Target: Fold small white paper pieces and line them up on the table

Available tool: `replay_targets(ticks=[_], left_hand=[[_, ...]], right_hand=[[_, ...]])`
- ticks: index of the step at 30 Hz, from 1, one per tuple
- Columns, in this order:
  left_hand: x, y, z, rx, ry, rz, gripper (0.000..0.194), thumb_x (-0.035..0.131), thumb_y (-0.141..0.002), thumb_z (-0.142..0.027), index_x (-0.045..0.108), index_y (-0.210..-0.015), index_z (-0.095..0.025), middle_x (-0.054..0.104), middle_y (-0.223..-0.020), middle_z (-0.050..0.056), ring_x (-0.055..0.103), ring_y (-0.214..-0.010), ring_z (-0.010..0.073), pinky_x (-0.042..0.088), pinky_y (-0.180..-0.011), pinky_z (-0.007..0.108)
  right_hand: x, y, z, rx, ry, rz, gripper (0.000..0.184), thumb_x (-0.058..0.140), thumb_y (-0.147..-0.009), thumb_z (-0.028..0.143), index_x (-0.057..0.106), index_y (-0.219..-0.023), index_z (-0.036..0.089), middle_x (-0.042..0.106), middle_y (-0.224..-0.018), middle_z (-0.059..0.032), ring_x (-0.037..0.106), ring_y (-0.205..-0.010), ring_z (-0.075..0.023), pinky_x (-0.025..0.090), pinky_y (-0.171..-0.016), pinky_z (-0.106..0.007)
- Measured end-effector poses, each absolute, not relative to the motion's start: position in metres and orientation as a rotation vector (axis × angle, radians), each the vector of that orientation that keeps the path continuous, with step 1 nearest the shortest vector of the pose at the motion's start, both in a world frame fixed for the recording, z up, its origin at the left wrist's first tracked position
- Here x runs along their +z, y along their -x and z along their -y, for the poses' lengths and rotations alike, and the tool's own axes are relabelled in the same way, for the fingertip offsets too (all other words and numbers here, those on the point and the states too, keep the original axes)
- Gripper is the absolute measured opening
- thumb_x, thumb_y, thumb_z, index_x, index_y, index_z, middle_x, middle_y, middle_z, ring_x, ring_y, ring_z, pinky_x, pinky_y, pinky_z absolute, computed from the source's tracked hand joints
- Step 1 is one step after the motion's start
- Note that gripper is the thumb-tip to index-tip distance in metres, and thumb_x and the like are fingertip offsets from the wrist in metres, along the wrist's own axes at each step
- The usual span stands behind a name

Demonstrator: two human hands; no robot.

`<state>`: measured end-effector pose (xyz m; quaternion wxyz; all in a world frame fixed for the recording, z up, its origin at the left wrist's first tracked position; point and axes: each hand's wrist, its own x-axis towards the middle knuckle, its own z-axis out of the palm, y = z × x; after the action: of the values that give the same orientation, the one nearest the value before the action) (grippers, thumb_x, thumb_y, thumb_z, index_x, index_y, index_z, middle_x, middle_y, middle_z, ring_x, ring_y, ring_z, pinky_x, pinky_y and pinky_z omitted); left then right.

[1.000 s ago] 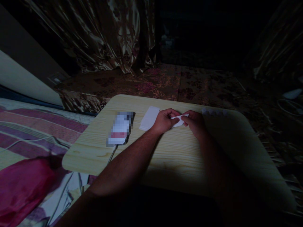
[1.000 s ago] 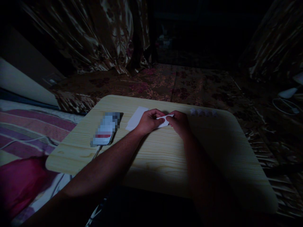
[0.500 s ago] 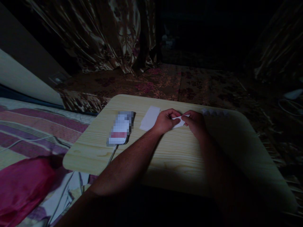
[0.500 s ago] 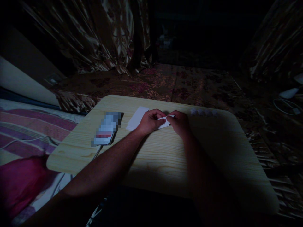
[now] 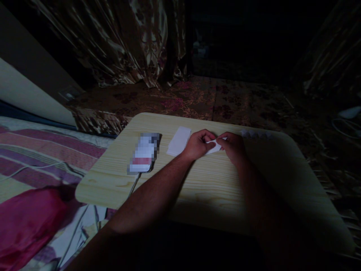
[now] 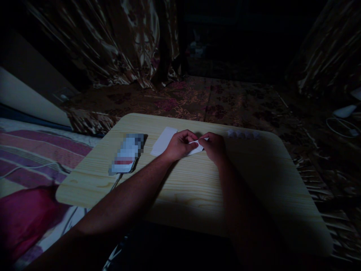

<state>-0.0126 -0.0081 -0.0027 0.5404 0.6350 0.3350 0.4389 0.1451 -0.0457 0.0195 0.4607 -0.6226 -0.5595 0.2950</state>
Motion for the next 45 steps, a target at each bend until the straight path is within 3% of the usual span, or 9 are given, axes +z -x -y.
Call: replay_targets(ticks=[15, 25, 39, 45], left_hand=[[0.003, 0.013, 0.010, 1.077, -1.436, -0.815, 0.025, 0.077, -0.063, -0.026, 0.063, -0.080, -0.014, 0.055, -0.061, -0.004, 0.046, -0.051, 0.0055, 0.034, -0.048, 0.018], [0.004, 0.013, 0.009, 1.082, -1.416, -0.838, 0.026, 0.078, -0.062, -0.026, 0.064, -0.079, -0.014, 0.057, -0.062, -0.003, 0.046, -0.050, 0.0059, 0.034, -0.046, 0.019], [0.003, 0.014, 0.007, 1.051, -1.386, -0.878, 0.027, 0.079, -0.060, -0.027, 0.065, -0.080, -0.014, 0.059, -0.062, -0.002, 0.049, -0.051, 0.0076, 0.035, -0.048, 0.020], [0.004, 0.015, 0.008, 1.040, -1.413, -0.939, 0.024, 0.073, -0.068, -0.035, 0.069, -0.079, -0.014, 0.062, -0.063, -0.001, 0.047, -0.051, 0.0082, 0.034, -0.049, 0.021]], right_hand=[[0.017, -0.147, 0.045, 0.875, 1.385, 1.200, 0.022, 0.070, -0.068, 0.036, 0.066, -0.078, 0.016, 0.059, -0.053, 0.0030, 0.052, -0.050, -0.0124, 0.040, -0.051, -0.025], [0.003, -0.149, 0.037, 0.841, 1.265, 1.109, 0.021, 0.074, -0.067, 0.034, 0.065, -0.072, 0.016, 0.057, -0.050, 0.0035, 0.048, -0.046, -0.0102, 0.035, -0.048, -0.024], [0.004, -0.150, 0.035, 0.792, 1.258, 1.099, 0.028, 0.063, -0.077, 0.043, 0.066, -0.069, 0.016, 0.056, -0.050, 0.0019, 0.046, -0.045, -0.0098, 0.035, -0.045, -0.024], [0.010, -0.149, 0.038, 0.743, 1.299, 1.110, 0.029, 0.061, -0.079, 0.045, 0.067, -0.076, 0.016, 0.054, -0.051, 0.0033, 0.045, -0.046, -0.0101, 0.036, -0.046, -0.024]])
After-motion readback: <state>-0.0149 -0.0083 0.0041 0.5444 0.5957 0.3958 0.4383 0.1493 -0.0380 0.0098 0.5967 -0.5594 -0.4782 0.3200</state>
